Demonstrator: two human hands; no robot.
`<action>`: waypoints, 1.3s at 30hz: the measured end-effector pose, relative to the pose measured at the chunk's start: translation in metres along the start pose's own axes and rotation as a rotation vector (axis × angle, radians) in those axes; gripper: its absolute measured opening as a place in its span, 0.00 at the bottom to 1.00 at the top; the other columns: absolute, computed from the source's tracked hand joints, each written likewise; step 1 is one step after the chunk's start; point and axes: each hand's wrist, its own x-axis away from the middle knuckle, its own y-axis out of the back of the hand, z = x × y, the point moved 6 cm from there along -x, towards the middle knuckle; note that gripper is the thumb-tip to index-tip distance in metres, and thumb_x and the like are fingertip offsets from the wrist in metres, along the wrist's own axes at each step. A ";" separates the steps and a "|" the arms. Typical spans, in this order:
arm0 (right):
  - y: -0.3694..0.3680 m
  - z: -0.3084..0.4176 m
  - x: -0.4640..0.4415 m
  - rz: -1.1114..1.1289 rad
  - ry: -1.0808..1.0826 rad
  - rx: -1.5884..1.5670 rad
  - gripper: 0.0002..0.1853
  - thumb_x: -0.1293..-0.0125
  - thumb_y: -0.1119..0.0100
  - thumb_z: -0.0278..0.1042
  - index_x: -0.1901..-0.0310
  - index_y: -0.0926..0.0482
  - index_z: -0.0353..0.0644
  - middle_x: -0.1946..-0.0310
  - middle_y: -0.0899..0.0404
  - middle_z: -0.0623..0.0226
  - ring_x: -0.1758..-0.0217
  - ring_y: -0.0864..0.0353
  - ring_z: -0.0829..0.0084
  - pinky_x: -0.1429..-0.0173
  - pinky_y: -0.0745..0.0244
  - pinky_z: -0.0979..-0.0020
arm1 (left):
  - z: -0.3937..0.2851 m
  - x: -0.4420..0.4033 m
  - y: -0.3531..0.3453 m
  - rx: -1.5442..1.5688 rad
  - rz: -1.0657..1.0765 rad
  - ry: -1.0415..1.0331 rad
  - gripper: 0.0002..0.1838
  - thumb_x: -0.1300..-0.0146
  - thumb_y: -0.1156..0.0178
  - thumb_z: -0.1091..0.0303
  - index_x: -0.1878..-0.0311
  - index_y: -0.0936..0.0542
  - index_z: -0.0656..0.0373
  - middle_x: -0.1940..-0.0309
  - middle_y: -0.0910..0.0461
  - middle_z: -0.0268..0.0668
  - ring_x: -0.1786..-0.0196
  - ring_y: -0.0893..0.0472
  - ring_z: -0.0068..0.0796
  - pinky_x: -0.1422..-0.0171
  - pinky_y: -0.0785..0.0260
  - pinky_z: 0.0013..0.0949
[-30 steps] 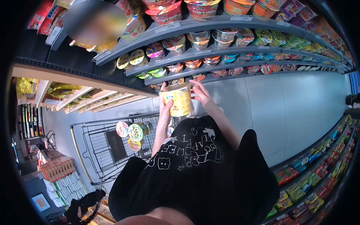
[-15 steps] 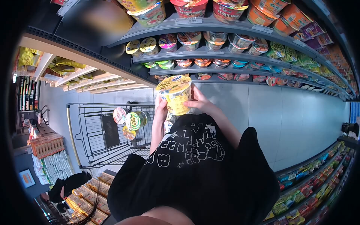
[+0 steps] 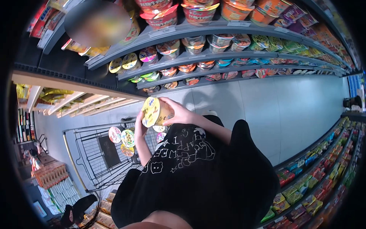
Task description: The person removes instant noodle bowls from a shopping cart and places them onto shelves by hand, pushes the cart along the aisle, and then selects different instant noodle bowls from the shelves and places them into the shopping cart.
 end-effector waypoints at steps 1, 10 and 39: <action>0.001 -0.002 -0.001 -0.013 -0.003 0.004 0.47 0.61 0.31 0.30 0.40 0.51 0.40 0.43 0.43 0.59 0.41 0.41 0.68 0.38 0.45 0.69 | 0.001 0.007 0.001 -0.061 0.029 0.102 0.26 0.42 0.50 0.59 0.45 0.38 0.66 0.50 0.31 0.39 0.50 0.30 0.27 0.46 0.38 0.29; -0.019 -0.002 -0.002 0.204 0.018 0.271 0.48 0.55 0.37 0.30 0.37 0.59 0.42 0.38 0.53 0.54 0.34 0.53 0.62 0.34 0.55 0.67 | 0.036 0.032 0.068 -0.061 0.087 0.222 0.26 0.44 0.46 0.70 0.43 0.41 0.61 0.49 0.33 0.38 0.48 0.31 0.30 0.45 0.39 0.31; -0.086 -0.230 0.033 0.737 0.373 1.383 0.11 0.54 0.50 0.36 0.66 0.25 0.49 0.56 0.31 0.66 0.37 0.45 0.65 0.34 0.57 0.53 | 0.272 0.002 0.231 0.440 -0.636 0.188 0.30 0.47 0.44 0.49 0.46 0.38 0.57 0.55 0.32 0.39 0.57 0.27 0.36 0.55 0.30 0.36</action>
